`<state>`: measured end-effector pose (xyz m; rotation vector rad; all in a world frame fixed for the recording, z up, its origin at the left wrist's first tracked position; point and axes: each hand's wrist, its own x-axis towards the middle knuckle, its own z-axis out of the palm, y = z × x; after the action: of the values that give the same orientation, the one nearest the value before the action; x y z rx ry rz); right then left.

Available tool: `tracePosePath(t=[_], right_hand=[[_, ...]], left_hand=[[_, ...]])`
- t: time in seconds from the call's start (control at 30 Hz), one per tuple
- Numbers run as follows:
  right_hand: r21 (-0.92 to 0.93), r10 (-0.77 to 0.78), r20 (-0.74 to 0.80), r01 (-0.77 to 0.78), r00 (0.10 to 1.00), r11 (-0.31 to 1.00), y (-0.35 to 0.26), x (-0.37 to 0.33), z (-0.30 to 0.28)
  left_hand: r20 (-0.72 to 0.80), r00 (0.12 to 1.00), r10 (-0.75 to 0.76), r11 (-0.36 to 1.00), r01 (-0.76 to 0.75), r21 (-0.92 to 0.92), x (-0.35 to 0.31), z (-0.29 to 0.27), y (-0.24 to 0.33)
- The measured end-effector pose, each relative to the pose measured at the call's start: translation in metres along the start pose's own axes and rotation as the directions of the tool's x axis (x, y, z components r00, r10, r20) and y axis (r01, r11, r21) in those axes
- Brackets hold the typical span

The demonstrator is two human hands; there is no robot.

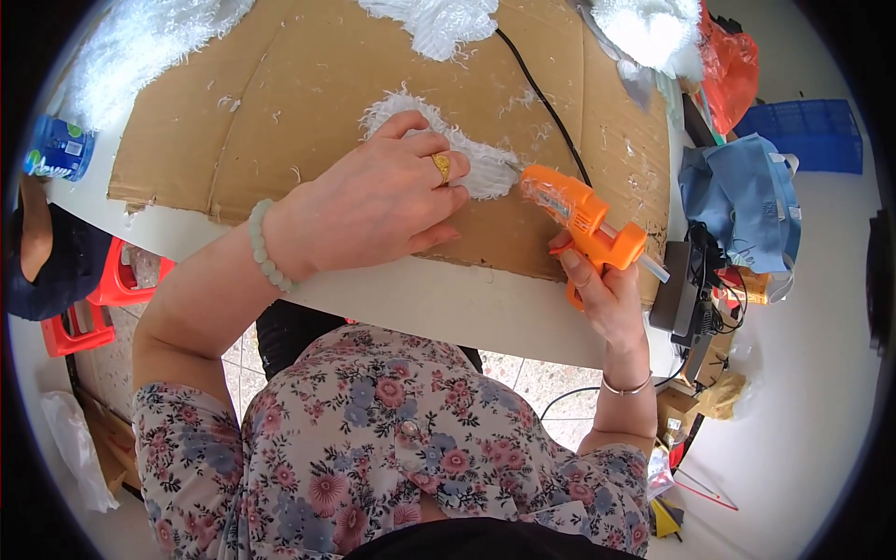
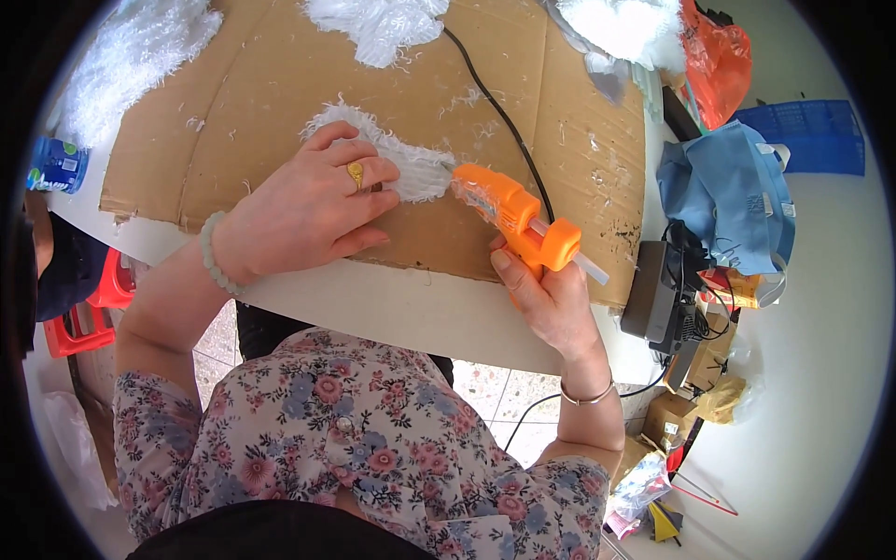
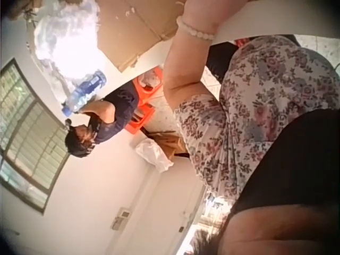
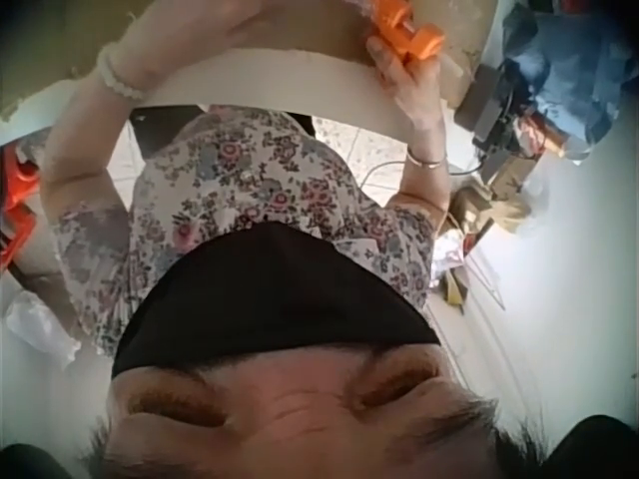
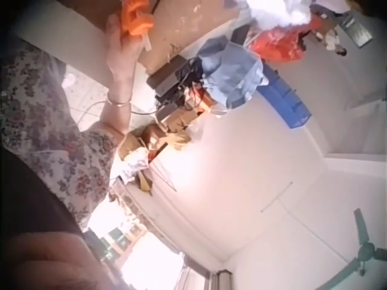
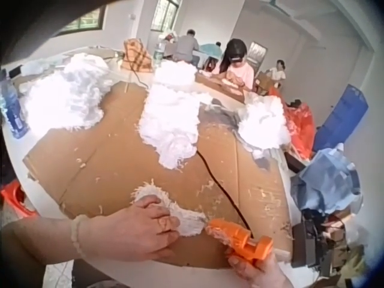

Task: Using a hot glue gun to attach white cotton-like fluff to cloud-shaped cutouts.

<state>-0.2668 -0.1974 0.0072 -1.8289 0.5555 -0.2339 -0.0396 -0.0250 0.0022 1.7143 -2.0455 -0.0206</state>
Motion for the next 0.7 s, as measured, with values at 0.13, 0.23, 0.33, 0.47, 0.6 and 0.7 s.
tracePosePath(t=[0.13,0.23,0.33,0.47,0.6,0.7], right_hand=[[-0.058,0.013,0.052,-0.010,0.999,0.998,-0.0046,0.0022,-0.0041],[-0.073,0.045,0.063,-0.040,0.997,0.996,-0.0020,0.0005,-0.0061],[-0.076,0.037,0.052,-0.033,0.998,0.997,-0.0014,-0.0006,-0.0054],[-0.096,0.036,0.051,-0.030,0.998,0.995,-0.0006,-0.0015,-0.0066],[-0.110,-0.002,0.047,0.007,0.999,0.994,0.0001,-0.0012,-0.0069],[-0.108,0.021,0.074,-0.013,0.997,0.994,-0.0010,-0.0039,-0.0079]], left_hand=[[-0.055,0.998,0.007,0.999,-0.005,0.032,-0.0005,0.0014,-0.0001],[-0.057,0.998,0.002,1.000,-0.001,0.027,0.0000,0.0003,-0.0001],[-0.052,0.999,-0.001,1.000,0.002,0.018,0.0000,0.0000,-0.0002],[-0.061,0.998,-0.003,1.000,0.004,0.012,-0.0019,-0.0006,-0.0010],[-0.064,0.998,-0.002,1.000,0.003,0.020,-0.0018,-0.0013,-0.0006],[-0.060,0.998,0.000,1.000,0.002,0.027,-0.0023,-0.0012,-0.0005]])
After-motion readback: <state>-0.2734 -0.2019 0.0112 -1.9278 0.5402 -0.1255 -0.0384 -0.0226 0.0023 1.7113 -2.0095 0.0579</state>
